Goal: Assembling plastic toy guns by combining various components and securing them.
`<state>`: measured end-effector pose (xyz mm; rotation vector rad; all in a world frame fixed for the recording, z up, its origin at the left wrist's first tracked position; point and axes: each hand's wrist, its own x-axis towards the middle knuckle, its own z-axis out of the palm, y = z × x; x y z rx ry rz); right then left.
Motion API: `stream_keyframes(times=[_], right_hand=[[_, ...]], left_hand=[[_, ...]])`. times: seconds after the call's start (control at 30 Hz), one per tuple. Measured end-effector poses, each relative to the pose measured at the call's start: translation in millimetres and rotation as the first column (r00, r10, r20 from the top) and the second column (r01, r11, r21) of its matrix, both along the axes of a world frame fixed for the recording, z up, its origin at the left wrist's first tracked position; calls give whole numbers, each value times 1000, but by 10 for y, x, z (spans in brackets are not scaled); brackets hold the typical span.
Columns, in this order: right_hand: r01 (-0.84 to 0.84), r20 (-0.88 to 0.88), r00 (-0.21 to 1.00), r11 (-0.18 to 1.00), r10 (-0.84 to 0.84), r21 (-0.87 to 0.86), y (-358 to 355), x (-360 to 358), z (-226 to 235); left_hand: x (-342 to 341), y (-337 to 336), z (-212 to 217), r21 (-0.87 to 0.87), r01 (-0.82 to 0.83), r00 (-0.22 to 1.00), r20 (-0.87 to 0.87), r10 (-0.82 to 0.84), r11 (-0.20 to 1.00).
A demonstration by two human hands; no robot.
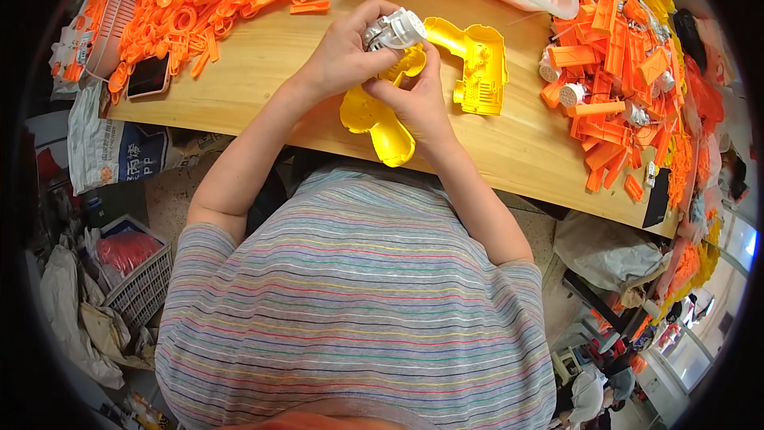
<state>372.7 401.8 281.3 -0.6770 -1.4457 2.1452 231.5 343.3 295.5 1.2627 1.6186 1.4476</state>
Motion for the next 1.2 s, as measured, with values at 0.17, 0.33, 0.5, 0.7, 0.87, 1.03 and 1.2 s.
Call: stream_keyframes(times=[0.17,0.33,0.5,0.7,0.87,1.03,1.2], right_hand=[[60,53,997,996,-63,62,-97,-1,41],[67,36,997,986,-73,153,-107,2,52],[93,-32,996,959,-87,266,-102,28,48],[154,-105,988,607,-115,780,-45,11,4],[94,-113,993,761,-28,641,-22,41,9],[85,-85,996,744,-39,663,30,86,14],[84,-67,996,713,-52,696,37,83,-8]], left_hand=[[15,-50,50,14,-62,997,-33,63,998],[-34,-124,-46,16,-139,990,38,138,990],[-41,-278,54,102,-196,948,-235,215,975],[51,-384,41,57,-154,975,171,142,986],[111,-415,75,39,-138,967,222,126,990],[196,-442,145,13,-138,967,219,132,990],[242,-399,107,46,-211,974,94,206,976]])
